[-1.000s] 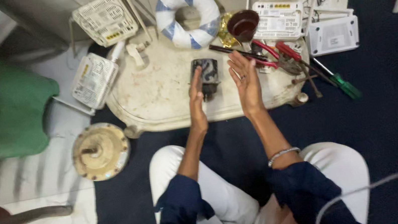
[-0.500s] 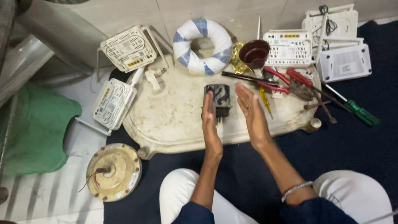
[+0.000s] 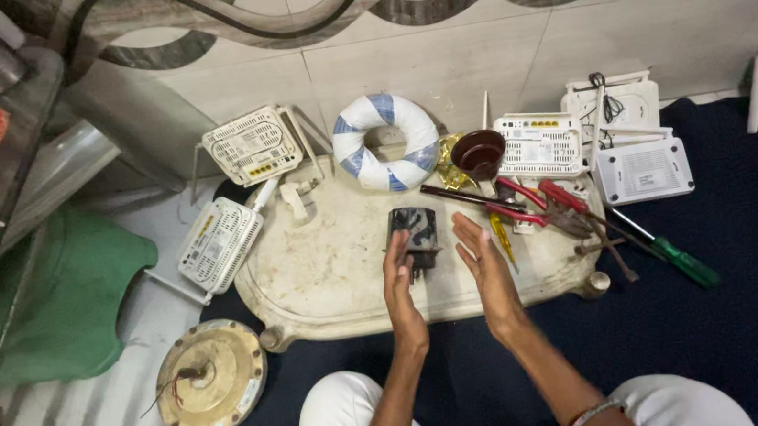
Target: The person sits on the floor and works on a small electric motor. They use a screwdriver to loosen parts, then use pliers to adjust wires and components inside the motor housing.
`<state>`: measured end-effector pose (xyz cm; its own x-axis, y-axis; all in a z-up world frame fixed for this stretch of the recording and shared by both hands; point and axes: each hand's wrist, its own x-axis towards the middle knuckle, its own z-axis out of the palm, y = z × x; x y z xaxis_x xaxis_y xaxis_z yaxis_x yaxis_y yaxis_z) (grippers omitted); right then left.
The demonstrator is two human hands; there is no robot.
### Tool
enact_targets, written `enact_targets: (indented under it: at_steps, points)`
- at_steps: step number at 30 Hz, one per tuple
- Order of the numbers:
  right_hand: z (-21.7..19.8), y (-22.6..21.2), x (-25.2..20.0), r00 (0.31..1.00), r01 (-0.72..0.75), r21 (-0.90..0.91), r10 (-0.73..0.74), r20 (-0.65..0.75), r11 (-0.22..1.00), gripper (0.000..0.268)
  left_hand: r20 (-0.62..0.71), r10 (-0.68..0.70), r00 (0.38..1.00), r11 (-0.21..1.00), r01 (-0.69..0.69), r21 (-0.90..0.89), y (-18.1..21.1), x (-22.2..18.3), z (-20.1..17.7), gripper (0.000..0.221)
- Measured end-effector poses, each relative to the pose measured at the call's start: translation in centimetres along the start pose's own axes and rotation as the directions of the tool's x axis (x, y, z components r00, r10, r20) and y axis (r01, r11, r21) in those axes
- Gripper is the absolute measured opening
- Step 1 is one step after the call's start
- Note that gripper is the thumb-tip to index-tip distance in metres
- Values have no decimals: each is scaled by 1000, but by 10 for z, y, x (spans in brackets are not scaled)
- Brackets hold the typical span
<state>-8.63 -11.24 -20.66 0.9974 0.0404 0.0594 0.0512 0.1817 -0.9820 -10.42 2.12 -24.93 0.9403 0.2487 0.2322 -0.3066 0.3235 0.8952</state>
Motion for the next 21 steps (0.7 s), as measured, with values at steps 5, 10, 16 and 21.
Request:
enact_targets:
  at_steps: [5, 10, 16, 21]
  points:
    - [3, 13, 2, 998, -47, 26, 49, -41, 999, 77, -20, -28, 999, 999, 29, 28, -4, -1, -2, 64]
    - [5, 22, 4, 996, -76, 25, 77, -42, 997, 77, -44, -41, 998, 997, 43, 57, -5, 2, -6, 62]
    - [2, 32, 10, 993, -106, 50, 108, -48, 993, 76, -63, -73, 995, 989, 80, 122, -22, 10, -11, 57]
    - [-2, 42, 11, 993, -105, 99, 110, -47, 990, 73, -66, 79, 995, 839, -30, 544, -50, 37, -12, 53]
